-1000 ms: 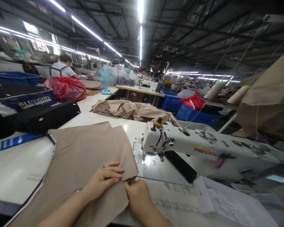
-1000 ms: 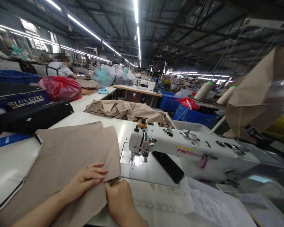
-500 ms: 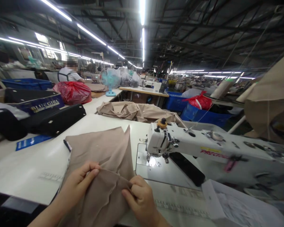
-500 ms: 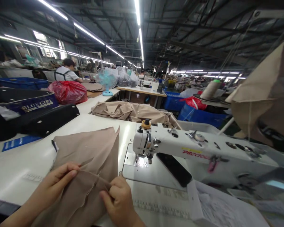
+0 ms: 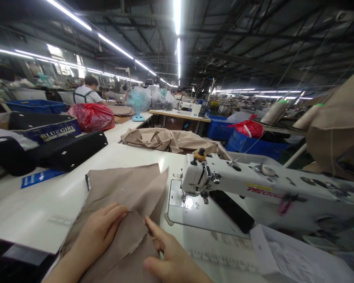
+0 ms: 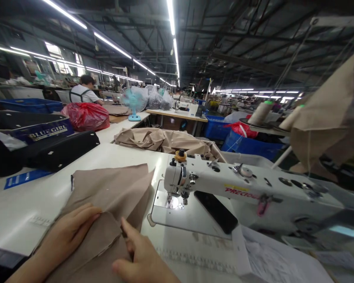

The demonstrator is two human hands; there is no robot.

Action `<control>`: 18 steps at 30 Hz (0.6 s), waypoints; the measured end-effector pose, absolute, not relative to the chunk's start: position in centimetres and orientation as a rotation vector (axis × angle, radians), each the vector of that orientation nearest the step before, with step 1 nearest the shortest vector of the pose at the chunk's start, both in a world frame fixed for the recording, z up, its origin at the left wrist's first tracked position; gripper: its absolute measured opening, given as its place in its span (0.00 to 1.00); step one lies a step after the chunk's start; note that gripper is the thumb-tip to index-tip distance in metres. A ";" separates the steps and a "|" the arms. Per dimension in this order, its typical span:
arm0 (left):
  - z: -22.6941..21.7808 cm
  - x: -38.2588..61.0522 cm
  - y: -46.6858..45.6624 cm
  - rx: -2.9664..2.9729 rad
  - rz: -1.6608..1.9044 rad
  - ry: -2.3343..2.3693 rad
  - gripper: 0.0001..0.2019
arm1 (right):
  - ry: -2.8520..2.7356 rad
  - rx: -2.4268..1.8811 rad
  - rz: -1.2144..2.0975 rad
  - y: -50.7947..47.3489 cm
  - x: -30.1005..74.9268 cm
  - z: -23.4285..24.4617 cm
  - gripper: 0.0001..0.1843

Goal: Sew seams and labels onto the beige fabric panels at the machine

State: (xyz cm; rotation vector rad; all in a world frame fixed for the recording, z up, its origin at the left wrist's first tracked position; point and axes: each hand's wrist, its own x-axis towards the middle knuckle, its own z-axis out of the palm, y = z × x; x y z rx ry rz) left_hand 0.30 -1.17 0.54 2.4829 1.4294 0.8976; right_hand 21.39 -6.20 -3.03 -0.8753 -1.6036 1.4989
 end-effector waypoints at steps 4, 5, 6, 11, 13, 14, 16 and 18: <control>5.1 6.4 1.6 2.978 0.430 1.185 0.14 | -1.462 -0.824 1.393 -6.7 20.8 -3.9 0.31; 5.2 8.7 2.2 3.028 0.353 1.057 0.12 | -1.405 -0.857 1.291 -7.0 20.9 -5.0 0.30; 4.7 11.1 2.8 3.046 0.283 0.911 0.10 | -1.351 -0.892 1.190 -7.4 21.1 -6.3 0.30; -2.0 20.0 3.8 2.947 -0.008 0.615 0.05 | -1.209 -1.295 0.790 -10.6 24.5 -13.2 0.28; -4.0 20.9 4.1 2.883 -0.056 0.694 0.06 | -1.252 -1.572 0.612 -11.6 25.9 -14.1 0.25; -4.5 20.8 4.5 2.846 -0.058 0.746 0.07 | -1.311 -1.703 0.534 -11.7 26.3 -14.0 0.23; -4.7 20.0 5.5 2.760 -0.045 0.870 0.08 | -1.467 -1.930 0.428 -11.0 26.8 -13.0 0.15; -4.3 19.0 6.7 2.660 -0.026 1.018 0.08 | -1.625 -2.087 0.391 -9.5 26.7 -11.3 0.06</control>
